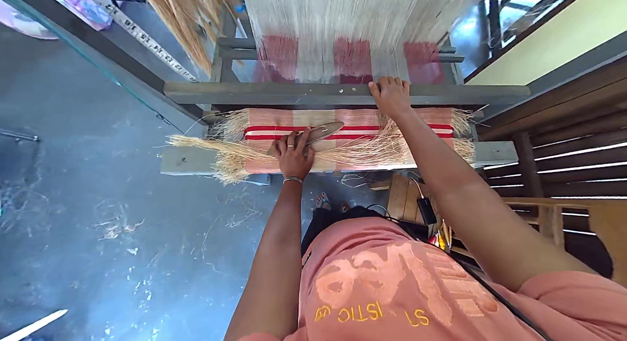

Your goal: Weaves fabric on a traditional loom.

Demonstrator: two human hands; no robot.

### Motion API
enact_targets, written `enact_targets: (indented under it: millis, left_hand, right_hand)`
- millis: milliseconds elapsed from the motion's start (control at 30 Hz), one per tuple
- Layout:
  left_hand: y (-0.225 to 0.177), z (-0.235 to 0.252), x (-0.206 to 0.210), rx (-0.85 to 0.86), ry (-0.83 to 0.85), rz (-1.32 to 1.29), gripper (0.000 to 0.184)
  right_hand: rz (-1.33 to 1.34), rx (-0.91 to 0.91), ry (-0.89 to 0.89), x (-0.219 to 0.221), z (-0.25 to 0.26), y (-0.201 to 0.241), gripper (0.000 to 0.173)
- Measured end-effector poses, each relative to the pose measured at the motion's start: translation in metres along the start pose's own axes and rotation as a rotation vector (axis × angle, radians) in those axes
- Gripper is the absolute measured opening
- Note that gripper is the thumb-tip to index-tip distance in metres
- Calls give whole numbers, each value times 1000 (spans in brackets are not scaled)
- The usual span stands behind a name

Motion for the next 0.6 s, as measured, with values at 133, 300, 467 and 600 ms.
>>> enact_targets:
  millis: [133, 300, 467, 600]
  left_hand:
    - [1, 0, 1, 18, -17, 0, 50]
    - [1, 0, -1, 23, -13, -8, 50]
    - [1, 0, 1, 24, -6, -5, 51]
    - [2, -1, -1, 16, 11, -24, 51]
  right_hand:
    - [-15, 13, -11, 1, 2, 1, 69]
    - [-3, 16, -4, 0, 1, 1, 67]
    - [-7, 28, -4, 1, 2, -1, 65]
    - [-19, 17, -41, 2, 0, 1, 64]
Point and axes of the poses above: each hand's wrist, its own z-axis towards the middle knuckle, its own x-axis out of the palm, y = z × x, the point moved 9 cm from there along z, towards the middle knuckle, and after that the axes turned 3 degrees about z, right-handed, at the moved point
